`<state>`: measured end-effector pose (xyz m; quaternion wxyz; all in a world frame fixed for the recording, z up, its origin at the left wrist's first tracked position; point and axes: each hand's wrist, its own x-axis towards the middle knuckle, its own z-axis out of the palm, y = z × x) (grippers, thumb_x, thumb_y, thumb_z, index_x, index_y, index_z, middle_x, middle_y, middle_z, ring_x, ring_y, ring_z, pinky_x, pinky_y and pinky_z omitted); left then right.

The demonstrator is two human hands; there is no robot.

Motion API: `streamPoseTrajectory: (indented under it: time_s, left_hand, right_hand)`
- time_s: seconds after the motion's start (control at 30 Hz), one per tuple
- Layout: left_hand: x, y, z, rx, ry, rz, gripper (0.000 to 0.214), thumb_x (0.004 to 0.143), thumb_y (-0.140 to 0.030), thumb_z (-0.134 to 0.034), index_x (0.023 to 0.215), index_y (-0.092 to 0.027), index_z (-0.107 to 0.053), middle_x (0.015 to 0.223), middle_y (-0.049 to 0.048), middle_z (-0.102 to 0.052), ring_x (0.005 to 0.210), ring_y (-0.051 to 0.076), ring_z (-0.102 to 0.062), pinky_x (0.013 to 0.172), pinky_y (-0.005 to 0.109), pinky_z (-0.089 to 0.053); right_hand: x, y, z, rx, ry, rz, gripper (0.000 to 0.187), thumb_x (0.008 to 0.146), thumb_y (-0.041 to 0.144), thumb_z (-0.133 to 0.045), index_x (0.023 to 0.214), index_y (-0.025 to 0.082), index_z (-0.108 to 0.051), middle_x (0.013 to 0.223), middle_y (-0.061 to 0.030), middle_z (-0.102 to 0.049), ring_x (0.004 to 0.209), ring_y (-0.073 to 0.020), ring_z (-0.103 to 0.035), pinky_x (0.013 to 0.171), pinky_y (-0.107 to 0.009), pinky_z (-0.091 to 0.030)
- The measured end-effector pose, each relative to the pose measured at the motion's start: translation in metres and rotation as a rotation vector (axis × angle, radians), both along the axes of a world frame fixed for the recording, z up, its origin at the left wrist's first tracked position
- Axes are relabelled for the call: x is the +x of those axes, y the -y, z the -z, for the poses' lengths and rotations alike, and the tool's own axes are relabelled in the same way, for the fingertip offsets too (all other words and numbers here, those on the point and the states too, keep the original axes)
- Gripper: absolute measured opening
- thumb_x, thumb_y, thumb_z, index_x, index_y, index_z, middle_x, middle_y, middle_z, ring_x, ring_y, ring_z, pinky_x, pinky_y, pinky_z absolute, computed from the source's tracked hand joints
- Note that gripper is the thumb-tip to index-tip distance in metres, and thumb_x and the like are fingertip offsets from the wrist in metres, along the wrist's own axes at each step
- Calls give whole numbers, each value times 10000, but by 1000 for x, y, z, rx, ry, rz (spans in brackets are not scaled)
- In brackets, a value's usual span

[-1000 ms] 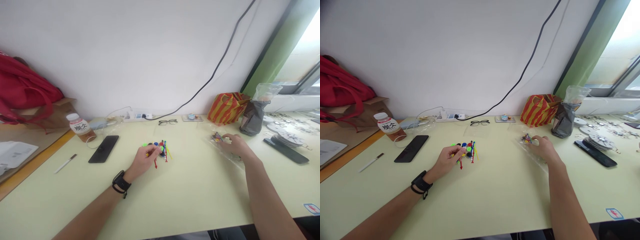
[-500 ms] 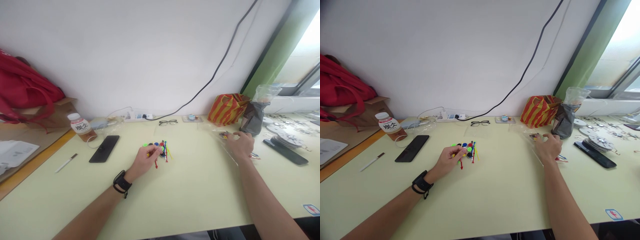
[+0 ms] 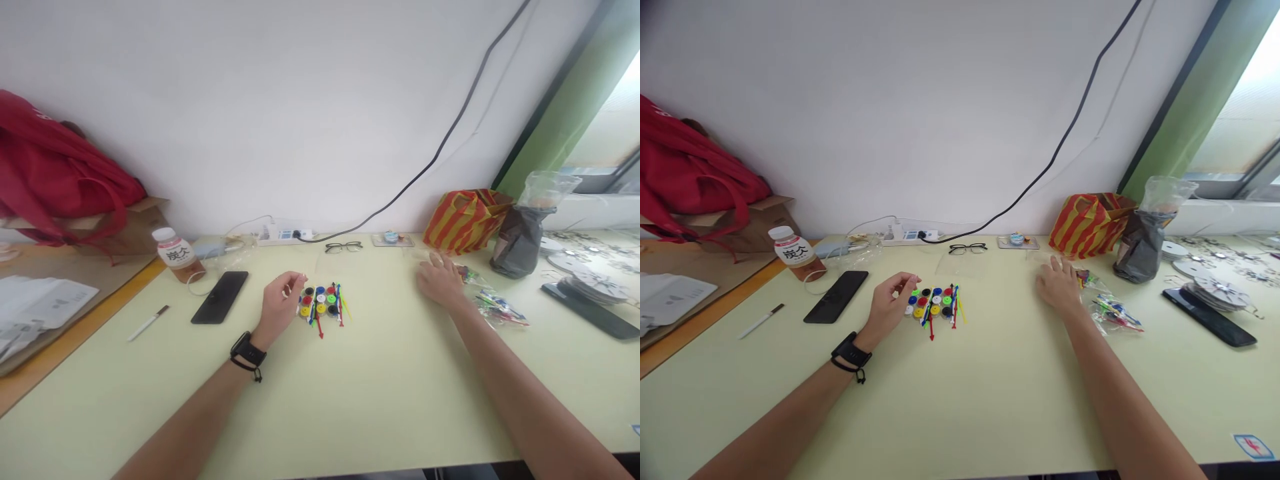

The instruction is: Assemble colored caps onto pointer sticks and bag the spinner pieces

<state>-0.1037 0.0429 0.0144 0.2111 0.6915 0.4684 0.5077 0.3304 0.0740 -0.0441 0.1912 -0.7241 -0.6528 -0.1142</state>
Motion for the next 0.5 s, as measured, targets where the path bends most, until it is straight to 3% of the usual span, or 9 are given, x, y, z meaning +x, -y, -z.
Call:
streamPoseTrajectory:
  time_s: [0.13,0.27,0.33,0.4,0.5]
  left_hand:
    - [-6,-8,9,0,-2,-52,288,1006,-424,-575,926,-192,-725,883,36,-723,777,185,-615,691,286,-451]
    - [-4,-8,12,16,-16,-66,258,1020,-389,-556,955,-200,-718,929,37,-729,816,191,-617,727,302,-446]
    - [-2,-5,10,43,-40,-50,249,1031,-377,-544,971,-203,-711,950,40,-726,837,196,-619,747,312,-449]
    - [1,-2,9,73,-90,-30,234,1039,-366,-539,983,-208,-703,958,44,-721,865,206,-618,764,324,-452]
    - [2,0,9,109,-184,-7,188,1043,-331,-542,1046,-220,-693,1026,54,-715,992,232,-616,867,354,-465]
  right_hand:
    - [-7,-8,-2,-37,31,-20,391,906,306,-473,1206,150,-668,1350,-178,-635,1453,-392,-356,1189,-604,-281]
    - [-26,-5,-24,131,-62,-182,395,913,310,-477,1259,193,-630,1348,-154,-637,1356,-358,-479,1176,-575,-330]
    - [-37,-5,-40,242,-200,-257,348,925,318,-484,1225,227,-635,1296,-130,-664,1274,-328,-551,1133,-530,-403]
    - [-43,-9,-56,340,-428,-240,323,925,337,-492,1191,222,-635,1201,-127,-694,1120,-292,-630,993,-460,-520]
    - [-43,-20,-70,246,-704,-152,351,890,383,-531,1167,197,-640,1111,-119,-718,937,-251,-668,803,-388,-581]
